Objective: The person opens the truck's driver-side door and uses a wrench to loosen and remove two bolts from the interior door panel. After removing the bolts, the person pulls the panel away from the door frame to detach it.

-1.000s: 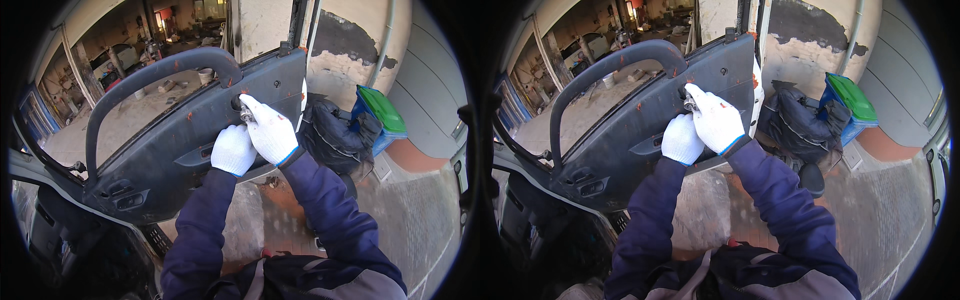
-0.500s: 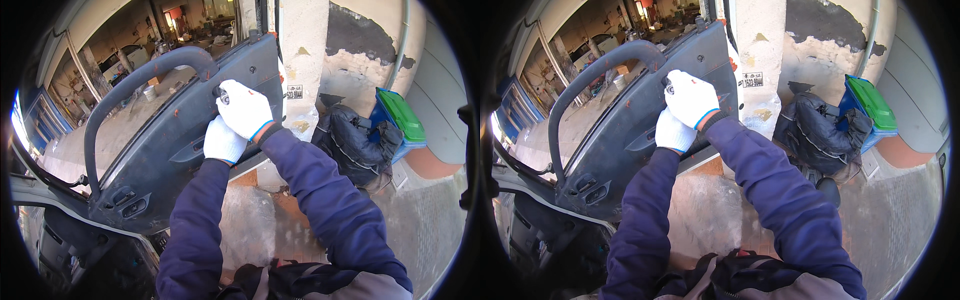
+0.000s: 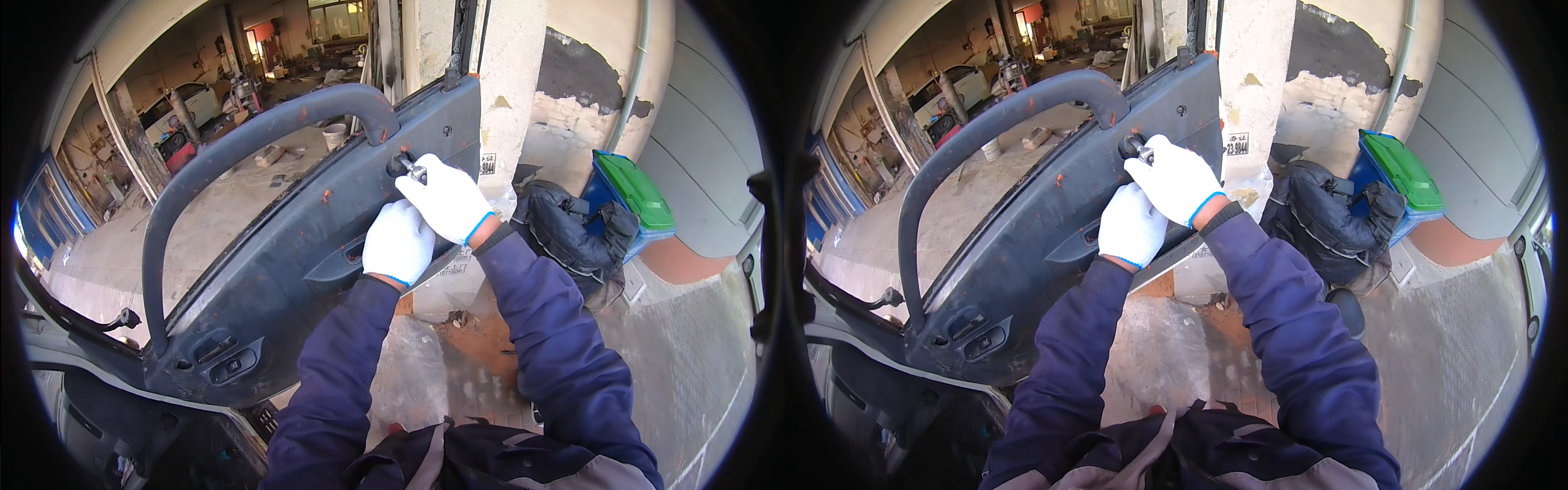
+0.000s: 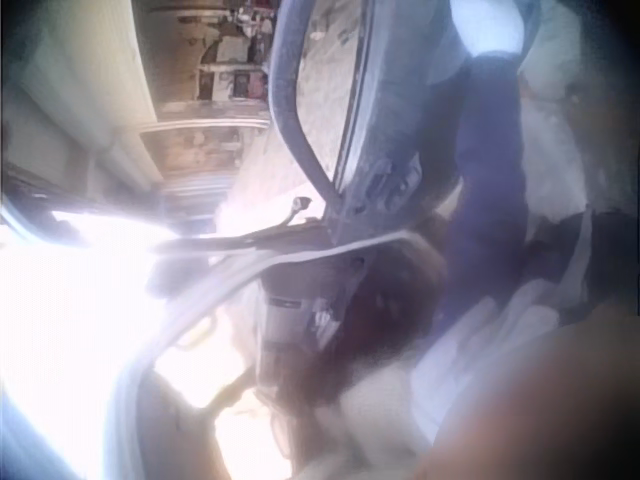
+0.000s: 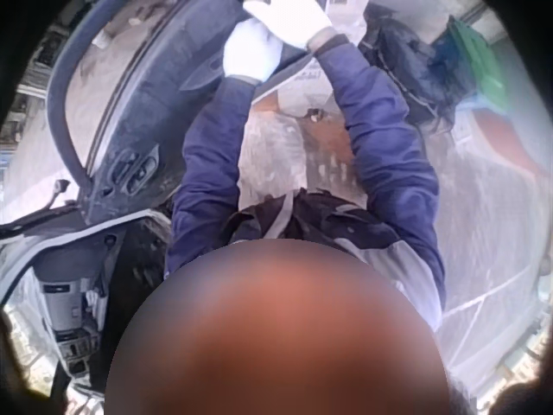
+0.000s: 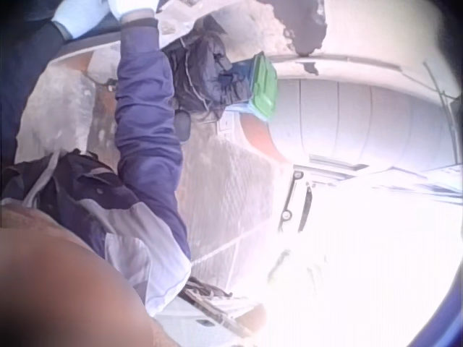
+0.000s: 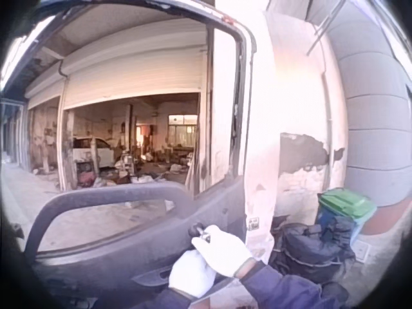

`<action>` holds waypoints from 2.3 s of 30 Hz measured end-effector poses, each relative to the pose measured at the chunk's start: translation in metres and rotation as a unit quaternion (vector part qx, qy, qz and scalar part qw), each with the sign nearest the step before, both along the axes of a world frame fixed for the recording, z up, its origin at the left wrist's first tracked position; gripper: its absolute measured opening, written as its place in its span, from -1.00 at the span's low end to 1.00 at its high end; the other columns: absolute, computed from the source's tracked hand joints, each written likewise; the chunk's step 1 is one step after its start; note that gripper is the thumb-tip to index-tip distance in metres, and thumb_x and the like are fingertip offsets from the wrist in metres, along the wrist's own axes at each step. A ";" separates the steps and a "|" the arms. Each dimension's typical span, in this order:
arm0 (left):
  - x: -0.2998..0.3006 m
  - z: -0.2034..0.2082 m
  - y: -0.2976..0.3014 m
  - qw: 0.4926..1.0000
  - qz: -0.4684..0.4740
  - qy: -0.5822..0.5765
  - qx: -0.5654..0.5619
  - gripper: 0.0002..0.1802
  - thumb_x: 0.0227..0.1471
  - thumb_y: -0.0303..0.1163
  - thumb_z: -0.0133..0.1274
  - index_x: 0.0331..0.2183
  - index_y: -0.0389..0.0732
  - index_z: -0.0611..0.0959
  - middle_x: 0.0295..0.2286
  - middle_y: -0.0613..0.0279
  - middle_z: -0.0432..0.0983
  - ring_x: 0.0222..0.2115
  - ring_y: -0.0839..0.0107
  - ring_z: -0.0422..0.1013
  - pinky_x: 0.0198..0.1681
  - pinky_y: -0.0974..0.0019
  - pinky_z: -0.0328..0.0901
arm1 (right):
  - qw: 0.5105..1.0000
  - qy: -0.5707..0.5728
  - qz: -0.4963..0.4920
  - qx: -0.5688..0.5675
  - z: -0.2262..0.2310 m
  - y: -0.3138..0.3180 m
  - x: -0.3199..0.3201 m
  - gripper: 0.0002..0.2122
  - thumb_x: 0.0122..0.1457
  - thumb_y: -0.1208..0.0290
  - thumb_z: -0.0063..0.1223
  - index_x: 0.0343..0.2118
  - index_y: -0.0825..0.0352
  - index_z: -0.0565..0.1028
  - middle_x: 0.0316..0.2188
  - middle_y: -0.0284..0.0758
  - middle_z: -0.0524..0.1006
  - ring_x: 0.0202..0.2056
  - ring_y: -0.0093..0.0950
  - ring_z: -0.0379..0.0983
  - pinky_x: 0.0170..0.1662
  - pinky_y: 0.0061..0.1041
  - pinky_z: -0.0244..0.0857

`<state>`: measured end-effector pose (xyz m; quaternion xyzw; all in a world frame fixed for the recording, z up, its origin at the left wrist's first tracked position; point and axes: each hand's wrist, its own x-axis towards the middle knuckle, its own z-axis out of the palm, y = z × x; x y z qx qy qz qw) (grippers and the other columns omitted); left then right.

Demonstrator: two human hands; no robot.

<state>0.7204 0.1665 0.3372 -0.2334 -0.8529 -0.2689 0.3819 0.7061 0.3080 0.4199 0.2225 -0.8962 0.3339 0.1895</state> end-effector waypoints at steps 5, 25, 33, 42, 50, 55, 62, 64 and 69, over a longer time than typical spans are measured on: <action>0.010 0.009 -0.014 0.988 0.001 0.101 0.113 -0.71 0.29 -0.38 0.13 0.00 -0.21 0.74 -0.17 0.06 0.68 -0.22 0.02 0.60 -0.13 0.04 0.49 | 0.937 0.268 -0.073 0.211 0.001 -0.001 0.003 -0.81 0.36 0.27 0.16 -0.13 0.28 0.59 -0.27 -0.16 0.64 -0.16 -0.09 0.64 0.00 -0.15 0.45; -0.019 0.093 -0.050 0.942 0.086 0.149 -0.289 -0.55 0.23 -0.35 0.17 0.14 -0.08 0.74 -0.32 0.20 0.62 -0.25 0.20 0.55 -0.13 0.05 0.37 | 0.995 0.087 -0.051 0.016 -0.033 0.005 0.002 -0.74 0.35 0.36 0.23 -0.02 0.41 0.59 -0.16 -0.03 0.63 -0.12 -0.03 0.62 0.02 -0.16 0.50; -0.017 0.091 -0.048 0.936 0.094 0.172 -0.293 -0.58 0.18 -0.37 0.16 0.08 -0.14 0.75 -0.38 0.19 0.56 -0.27 0.17 0.53 -0.11 0.02 0.35 | 0.940 0.042 -0.138 -0.309 -0.075 -0.008 0.045 -0.77 0.41 0.32 0.30 -0.07 0.40 0.64 -0.37 -0.31 0.59 -0.37 -0.45 0.55 -0.20 -0.39 0.50; -0.019 0.091 -0.039 0.933 0.138 0.160 -0.292 -0.68 0.18 -0.29 0.16 -0.03 -0.06 0.75 -0.43 0.25 0.50 -0.29 0.15 0.48 -0.10 -0.01 0.29 | 0.661 -0.307 0.115 -0.675 -0.040 -0.025 0.036 -0.56 0.56 0.01 0.11 -0.15 0.41 0.65 -0.45 -0.33 0.61 -0.50 -0.43 0.56 -0.37 -0.42 0.53; -0.023 0.089 -0.038 0.939 0.110 0.216 -0.246 -0.74 0.06 -0.32 0.29 -0.14 -0.01 0.78 -0.41 0.25 0.53 -0.26 0.12 0.47 -0.08 0.00 0.28 | 0.520 -0.349 0.171 -0.761 -0.044 -0.031 0.023 -0.60 0.53 0.03 0.16 -0.15 0.37 0.65 -0.42 -0.37 0.62 -0.52 -0.49 0.55 -0.41 -0.46 0.51; -0.025 0.090 -0.034 0.931 0.142 0.214 -0.258 -0.83 0.09 -0.31 0.32 -0.23 -0.04 0.77 -0.44 0.23 0.53 -0.28 0.10 0.47 -0.11 0.00 0.28 | 0.825 -0.129 0.019 -0.550 -0.024 -0.025 0.008 -0.69 0.48 0.14 0.22 -0.15 0.36 0.68 -0.36 -0.31 0.69 -0.44 -0.46 0.63 -0.31 -0.43 0.54; -0.035 0.085 -0.044 0.930 0.105 0.268 -0.231 -0.92 0.15 -0.38 0.21 -0.33 -0.16 0.69 -0.41 0.05 0.55 -0.29 0.01 0.49 -0.18 -0.06 0.30 | 0.931 0.353 -0.048 -0.078 -0.010 -0.015 0.008 -0.78 0.35 0.35 0.19 -0.04 0.32 0.66 -0.17 -0.20 0.67 -0.13 -0.20 0.64 -0.03 -0.22 0.54; -0.038 0.082 -0.046 0.930 0.144 0.219 -0.259 -0.92 0.16 -0.37 0.20 -0.35 -0.15 0.67 -0.39 0.05 0.56 -0.27 0.00 0.50 -0.18 -0.05 0.30 | 0.921 0.380 -0.023 -0.080 -0.014 -0.016 0.010 -0.76 0.32 0.37 0.18 -0.02 0.32 0.66 -0.11 -0.17 0.67 -0.02 -0.16 0.62 0.06 -0.17 0.52; -0.037 0.085 -0.045 0.925 0.097 0.273 -0.247 -0.93 0.18 -0.35 0.20 -0.31 -0.10 0.71 -0.37 0.08 0.58 -0.26 0.05 0.50 -0.13 -0.03 0.30 | 0.938 0.282 -0.036 -0.199 -0.027 -0.025 0.013 -0.75 0.38 0.34 0.17 0.03 0.29 0.68 -0.01 -0.16 0.70 0.05 -0.18 0.65 0.11 -0.25 0.52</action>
